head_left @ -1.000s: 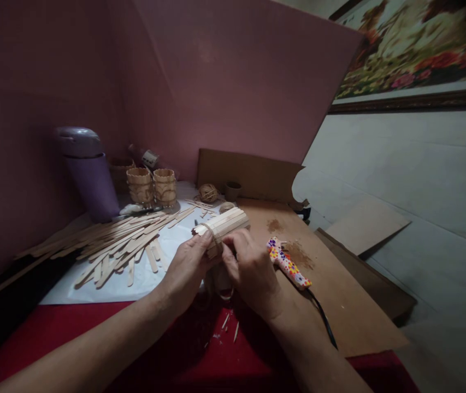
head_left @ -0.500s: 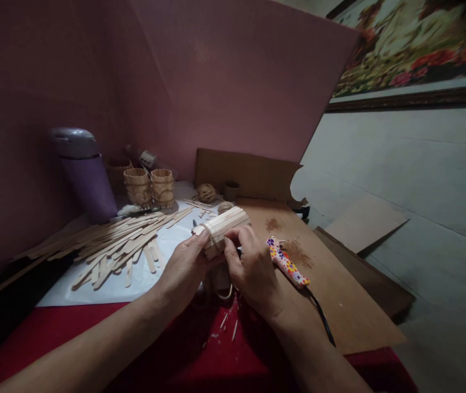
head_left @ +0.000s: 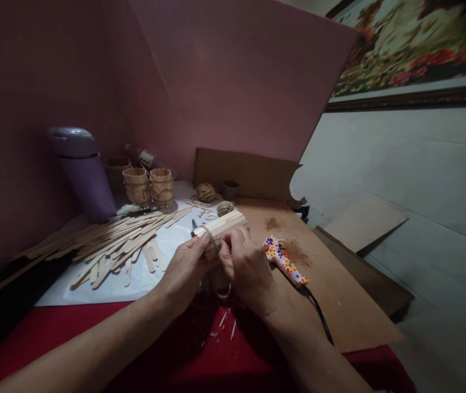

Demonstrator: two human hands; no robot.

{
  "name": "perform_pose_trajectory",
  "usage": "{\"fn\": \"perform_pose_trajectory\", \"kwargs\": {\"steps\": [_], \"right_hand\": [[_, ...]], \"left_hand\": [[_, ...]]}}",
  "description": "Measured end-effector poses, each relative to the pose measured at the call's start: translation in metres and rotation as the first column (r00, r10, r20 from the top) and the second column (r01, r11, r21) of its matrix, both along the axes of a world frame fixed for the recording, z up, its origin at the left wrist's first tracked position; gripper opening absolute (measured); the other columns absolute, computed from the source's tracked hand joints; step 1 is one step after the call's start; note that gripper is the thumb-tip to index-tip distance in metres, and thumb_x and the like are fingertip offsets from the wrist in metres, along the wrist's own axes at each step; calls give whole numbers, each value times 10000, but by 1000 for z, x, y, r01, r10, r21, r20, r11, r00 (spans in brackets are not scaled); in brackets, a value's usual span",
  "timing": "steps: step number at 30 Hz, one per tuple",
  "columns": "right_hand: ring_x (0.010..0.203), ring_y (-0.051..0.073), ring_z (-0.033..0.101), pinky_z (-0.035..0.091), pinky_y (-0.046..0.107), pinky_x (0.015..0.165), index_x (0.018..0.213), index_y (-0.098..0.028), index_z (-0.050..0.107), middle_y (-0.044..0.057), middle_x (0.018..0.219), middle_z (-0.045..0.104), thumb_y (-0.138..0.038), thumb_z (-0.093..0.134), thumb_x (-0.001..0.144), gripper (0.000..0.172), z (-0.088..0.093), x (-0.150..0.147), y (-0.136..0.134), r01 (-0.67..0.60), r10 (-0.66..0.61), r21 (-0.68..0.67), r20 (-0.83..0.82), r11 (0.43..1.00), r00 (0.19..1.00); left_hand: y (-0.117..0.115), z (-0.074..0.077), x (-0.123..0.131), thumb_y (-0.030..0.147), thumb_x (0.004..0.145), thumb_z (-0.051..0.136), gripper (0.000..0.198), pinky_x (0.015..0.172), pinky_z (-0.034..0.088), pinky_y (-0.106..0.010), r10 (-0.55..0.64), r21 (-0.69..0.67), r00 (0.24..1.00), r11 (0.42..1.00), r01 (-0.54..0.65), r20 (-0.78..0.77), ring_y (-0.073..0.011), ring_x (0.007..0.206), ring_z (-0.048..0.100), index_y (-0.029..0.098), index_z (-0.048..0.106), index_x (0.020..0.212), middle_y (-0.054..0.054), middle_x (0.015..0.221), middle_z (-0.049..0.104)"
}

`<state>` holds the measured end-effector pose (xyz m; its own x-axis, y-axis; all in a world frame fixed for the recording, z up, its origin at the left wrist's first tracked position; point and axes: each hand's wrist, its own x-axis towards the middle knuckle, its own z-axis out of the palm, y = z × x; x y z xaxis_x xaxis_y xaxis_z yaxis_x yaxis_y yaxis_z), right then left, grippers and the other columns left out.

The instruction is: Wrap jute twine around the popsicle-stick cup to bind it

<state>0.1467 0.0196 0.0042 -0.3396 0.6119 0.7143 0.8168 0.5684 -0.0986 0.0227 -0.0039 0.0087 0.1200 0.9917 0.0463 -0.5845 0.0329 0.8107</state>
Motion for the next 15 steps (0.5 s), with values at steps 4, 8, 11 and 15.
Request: {"fn": "perform_pose_trajectory", "kwargs": {"steps": [4,8,11,15], "right_hand": [[722,210,571,445,311,641,840,-178,522,81,798,600,-157,397,905,143,1,1,1,49,-49,-7,-132,999,990],[752,186,588,457,289,674,852,-187,536,59,833,617,-181,471,907,86,4,0,-3,-89,39,-151,-306,984,951],[756,182,586,446,283,675,798,-190,547,51,823,620,-202,523,903,108,6,0,-4,-142,67,-196,-345,970,936],[747,180,581,431,282,665,810,-187,550,45,809,620,-147,516,884,91,6,1,-2,-141,46,-206,-407,968,912]], "left_hand": [[3,0,-1,290,837,632,281,886,527,-372,-14,16,998,1000,13,68,-250,982,661,107,702,1039,-147,1069,719],[4,0,-1,284,852,615,276,900,530,-382,-6,18,997,1000,4,73,-254,983,664,94,707,1030,-160,1093,712],[3,0,-2,289,868,598,286,902,529,-367,-16,37,998,999,14,59,-255,1003,659,92,704,1046,-162,1101,710],[4,-2,-2,283,878,586,300,911,523,-364,-19,32,999,999,18,49,-258,1033,650,96,691,1086,-160,1122,705]]}}
